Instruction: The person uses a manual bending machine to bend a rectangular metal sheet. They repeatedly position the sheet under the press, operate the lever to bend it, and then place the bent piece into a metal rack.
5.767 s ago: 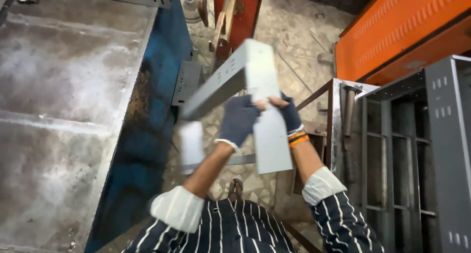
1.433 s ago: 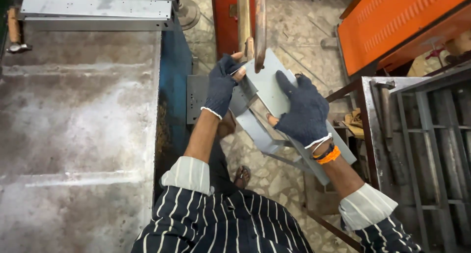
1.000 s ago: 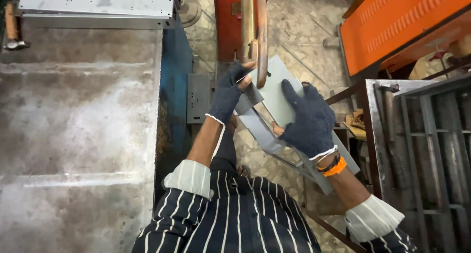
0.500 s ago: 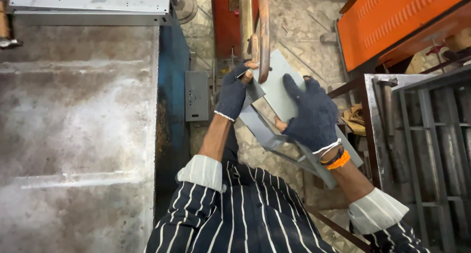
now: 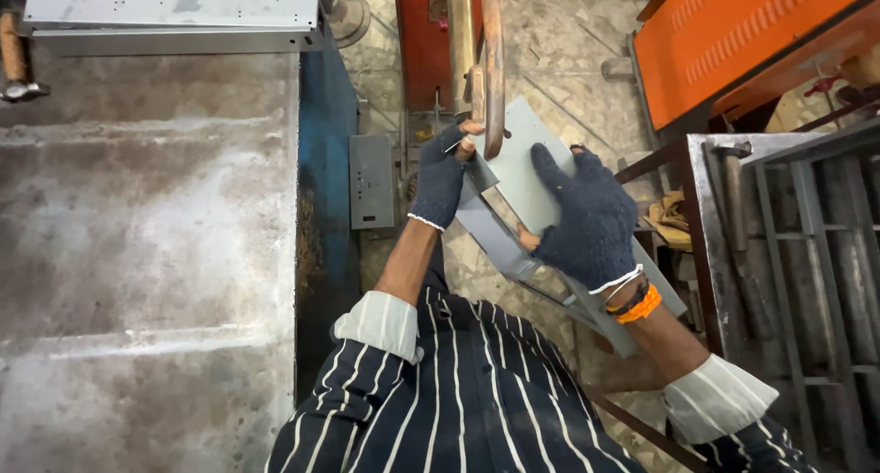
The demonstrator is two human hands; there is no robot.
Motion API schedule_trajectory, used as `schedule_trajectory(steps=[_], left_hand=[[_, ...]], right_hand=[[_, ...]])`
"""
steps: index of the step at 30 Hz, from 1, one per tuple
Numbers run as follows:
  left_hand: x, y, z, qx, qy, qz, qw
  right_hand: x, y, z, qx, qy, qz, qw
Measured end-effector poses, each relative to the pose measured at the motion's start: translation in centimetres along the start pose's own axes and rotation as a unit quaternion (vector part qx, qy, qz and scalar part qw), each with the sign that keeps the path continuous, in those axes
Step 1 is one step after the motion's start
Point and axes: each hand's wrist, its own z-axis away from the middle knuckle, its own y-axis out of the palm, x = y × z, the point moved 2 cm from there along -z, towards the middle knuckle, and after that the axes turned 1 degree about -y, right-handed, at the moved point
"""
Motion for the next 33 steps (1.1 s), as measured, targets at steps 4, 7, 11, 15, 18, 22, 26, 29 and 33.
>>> schedule_trajectory(steps=[4,7,11,15,18,22,26,29,33], left_hand=[[0.5,0.1,-0.2,-0.021,-0.034,-0.006,0.999],[-0.8,0.4,0.5,-0.019,0.007,0.008,1.000],[-1.3,0.3,0.7,-0.021,-0.043,0.021,0.999],[-1.5,0.3,0.0,-0.019,-0.026,-0.027,0.999],[-1.6,0.1,-1.6,-0.028,-0.037,-0.024,0.999],[-1.9,-0.5,-2.5,-0.048,-0.010,0.010,0.999],[-2.8,-1.0,-1.6,-0.020,0.049,-0.043,0.998],[-3.7,-1.2,-2.2,-0.017,0.031,-0.027,0.999],[-10.3,-0.5,-0.4,0.100,-0.033,0.025,0.994]], right_hand=[[0.0,-0.1,-0.4,-0.011,-0.001,0.005,1.000],[0.2,0.0,-0.1,-0.015,-0.004,0.002,1.000],[0.4,0.0,-0.1,-0.025,-0.004,-0.006,1.000],[0.7,-0.3,-0.5,-0.027,0.011,-0.014,0.999],[1.1,0.0,-1.4,-0.038,0.021,-0.011,0.999],[0.8,1.0,-1.8,-0.040,0.027,-0.007,0.999],[0.8,1.8,-0.9,-0.037,0.022,-0.025,0.999],[0.8,0.5,-2.0,-0.027,0.015,-0.022,0.999],[-0.4,-0.1,-1.4,0.002,0.012,-0.015,1.000]])
